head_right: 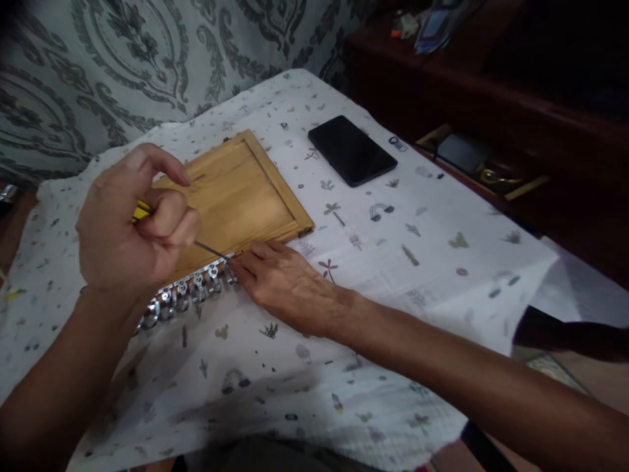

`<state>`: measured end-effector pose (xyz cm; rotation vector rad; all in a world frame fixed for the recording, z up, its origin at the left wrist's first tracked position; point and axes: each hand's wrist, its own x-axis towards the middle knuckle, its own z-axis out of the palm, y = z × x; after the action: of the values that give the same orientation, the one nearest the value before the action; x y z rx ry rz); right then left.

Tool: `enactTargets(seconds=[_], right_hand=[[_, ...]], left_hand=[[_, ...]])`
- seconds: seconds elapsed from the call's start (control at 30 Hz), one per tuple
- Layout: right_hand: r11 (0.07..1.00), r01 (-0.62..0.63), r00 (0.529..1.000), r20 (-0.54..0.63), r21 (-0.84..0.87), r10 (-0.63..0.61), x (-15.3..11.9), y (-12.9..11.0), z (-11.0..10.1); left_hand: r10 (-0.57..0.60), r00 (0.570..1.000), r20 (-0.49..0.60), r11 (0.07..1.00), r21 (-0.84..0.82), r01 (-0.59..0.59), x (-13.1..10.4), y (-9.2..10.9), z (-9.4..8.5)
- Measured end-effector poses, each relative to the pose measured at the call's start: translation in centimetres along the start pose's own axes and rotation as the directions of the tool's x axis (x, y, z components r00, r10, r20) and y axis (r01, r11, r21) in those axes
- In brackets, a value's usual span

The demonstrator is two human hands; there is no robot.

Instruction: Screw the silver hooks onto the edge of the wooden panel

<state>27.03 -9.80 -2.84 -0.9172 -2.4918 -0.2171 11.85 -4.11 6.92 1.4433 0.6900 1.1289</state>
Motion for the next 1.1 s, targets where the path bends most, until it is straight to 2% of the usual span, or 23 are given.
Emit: enactTargets(seconds=[0.07,0.13,0.27,0.3,0.4,0.5,0.7,0.83,1.1], right_hand=[[1.0,0.005,1.0,-0.012,0.005,-0.005,0.0,0.0,0.0],[1.0,0.0,1.0,-0.005,0.012,0.0,0.0,0.0,0.0],[1.0,-0.006,0.999,0.032,0.027,0.006,-0.1,0.0,0.0],[1.0,-0.006,0.999,0.034,0.03,0.005,-0.1,0.0,0.0],[0.999,-0.007,1.0,0.022,0.038,0.006,-0.2,0.1,0.0],[0.999,-0.01,1.0,0.024,0.038,0.009,-0.1,0.1,-0.1],[0.999,-0.024,0.999,0.034,0.031,0.023,0.1,0.0,-0.1],[0.999,-0.021,0.999,0.031,0.035,0.02,0.0,0.0,0.0],[0.999,-0.016,0.999,0.041,0.038,0.015,0.0,0.0,-0.3]], left_hand=[[0.006,1.0,0.031,1.0,-0.02,-0.006,0.0,0.0,-0.1],[0.029,1.0,0.008,0.999,-0.022,-0.029,-0.1,0.5,-0.2],[0.188,0.981,-0.039,0.982,0.018,-0.187,-0.4,2.7,-0.2],[0.186,0.979,-0.082,0.982,0.038,-0.183,-0.5,3.2,-0.1],[0.065,0.982,-0.177,0.996,0.076,-0.052,-0.9,3.9,0.8],[0.015,0.978,-0.209,0.996,0.085,0.003,-1.2,3.1,1.5],[0.109,0.967,-0.228,0.991,0.1,-0.089,-1.1,1.3,0.9],[0.106,0.966,-0.236,0.991,0.102,-0.084,-1.1,1.2,0.8],[0.073,0.939,-0.337,0.995,0.09,-0.045,-1.2,1.1,1.3]])
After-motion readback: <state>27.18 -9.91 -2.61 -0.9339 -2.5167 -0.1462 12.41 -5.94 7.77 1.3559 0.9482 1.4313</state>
